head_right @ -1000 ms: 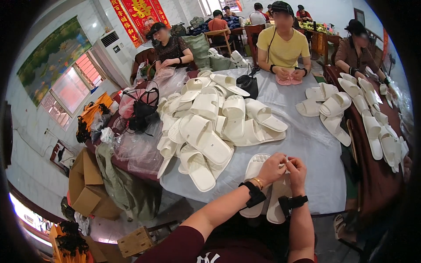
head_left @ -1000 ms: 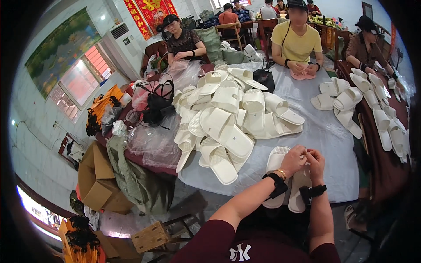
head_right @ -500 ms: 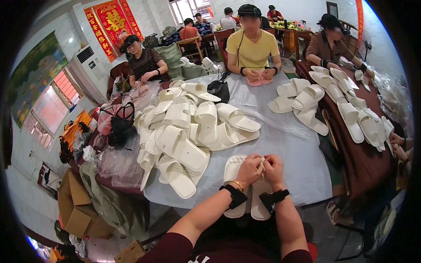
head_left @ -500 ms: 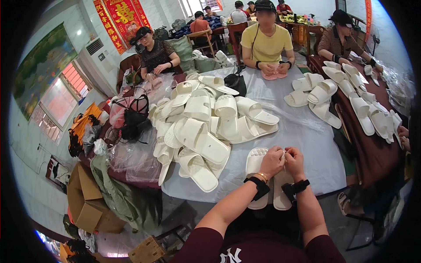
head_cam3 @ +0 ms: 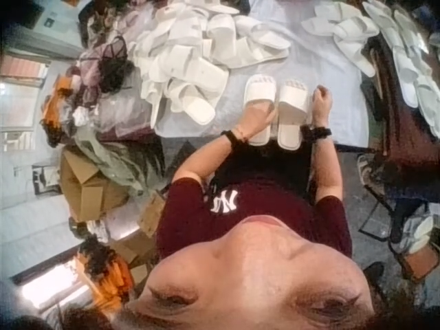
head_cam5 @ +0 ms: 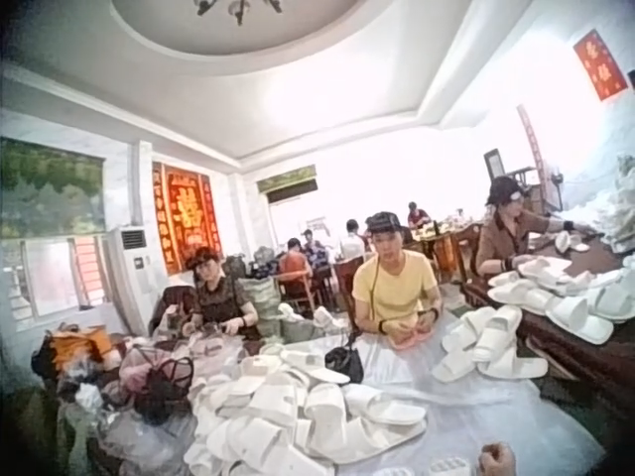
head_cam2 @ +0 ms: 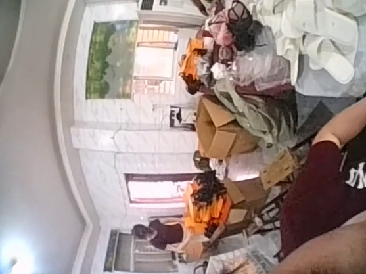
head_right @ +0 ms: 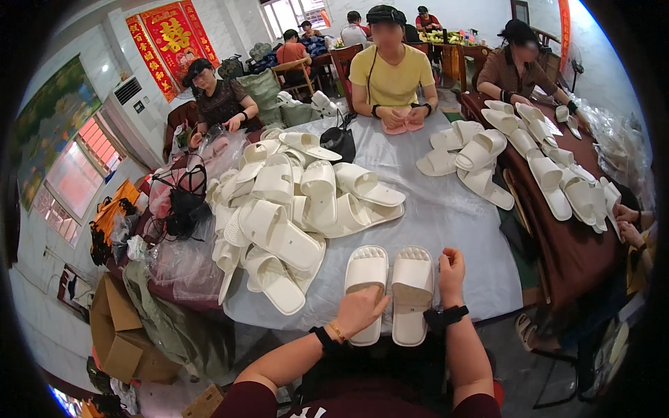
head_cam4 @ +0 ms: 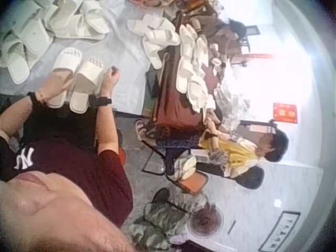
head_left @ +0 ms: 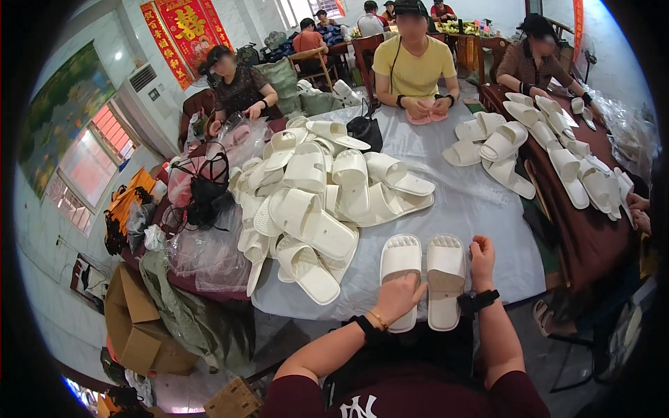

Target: Assembling and inspecting white rubber sandals in a manufacturing setting.

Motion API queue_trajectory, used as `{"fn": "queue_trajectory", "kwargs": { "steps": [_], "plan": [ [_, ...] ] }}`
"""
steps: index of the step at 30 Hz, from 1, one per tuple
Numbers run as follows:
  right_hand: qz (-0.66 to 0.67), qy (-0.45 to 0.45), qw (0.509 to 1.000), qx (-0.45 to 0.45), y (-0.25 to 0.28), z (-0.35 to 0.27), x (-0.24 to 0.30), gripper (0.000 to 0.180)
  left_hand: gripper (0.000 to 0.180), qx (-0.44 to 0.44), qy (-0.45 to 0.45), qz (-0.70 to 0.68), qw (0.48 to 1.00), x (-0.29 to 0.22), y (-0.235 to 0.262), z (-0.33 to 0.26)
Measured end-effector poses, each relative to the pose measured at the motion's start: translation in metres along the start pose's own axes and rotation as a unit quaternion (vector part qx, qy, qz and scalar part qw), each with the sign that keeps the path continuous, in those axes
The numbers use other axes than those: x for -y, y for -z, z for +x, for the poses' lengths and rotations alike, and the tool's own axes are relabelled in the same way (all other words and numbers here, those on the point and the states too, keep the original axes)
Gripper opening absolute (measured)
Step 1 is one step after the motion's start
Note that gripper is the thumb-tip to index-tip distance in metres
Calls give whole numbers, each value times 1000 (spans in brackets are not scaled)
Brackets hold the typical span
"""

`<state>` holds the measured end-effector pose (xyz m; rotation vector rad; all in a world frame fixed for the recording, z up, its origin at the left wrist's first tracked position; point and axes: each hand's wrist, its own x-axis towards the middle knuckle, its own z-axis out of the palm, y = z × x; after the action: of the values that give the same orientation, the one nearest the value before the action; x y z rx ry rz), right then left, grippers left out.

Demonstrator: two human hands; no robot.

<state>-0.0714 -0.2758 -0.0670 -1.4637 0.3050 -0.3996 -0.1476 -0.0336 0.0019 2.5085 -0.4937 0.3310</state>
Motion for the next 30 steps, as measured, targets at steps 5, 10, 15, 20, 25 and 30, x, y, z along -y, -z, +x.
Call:
{"fn": "queue_trajectory", "kwargs": {
  "steps": [5,10,15,20,25,30],
  "plan": [
    [-52,92,994,34,-6,-8,-4,14,56,93,59,26,994,-7,-6,16],
    [-11,75,996,49,-5,-10,-5,12,42,64,56,-19,996,7,-35,31],
    [21,59,997,46,-1,-17,3,11,35,77,68,5,995,8,-11,32],
    [32,28,998,55,-1,-21,17,11,36,10,85,27,996,42,75,68],
    [24,44,997,54,2,-16,11,10,38,-117,145,235,954,78,208,169],
    [25,29,997,67,-2,-19,12,11,49,-218,182,211,935,158,282,210]
  ]
}}
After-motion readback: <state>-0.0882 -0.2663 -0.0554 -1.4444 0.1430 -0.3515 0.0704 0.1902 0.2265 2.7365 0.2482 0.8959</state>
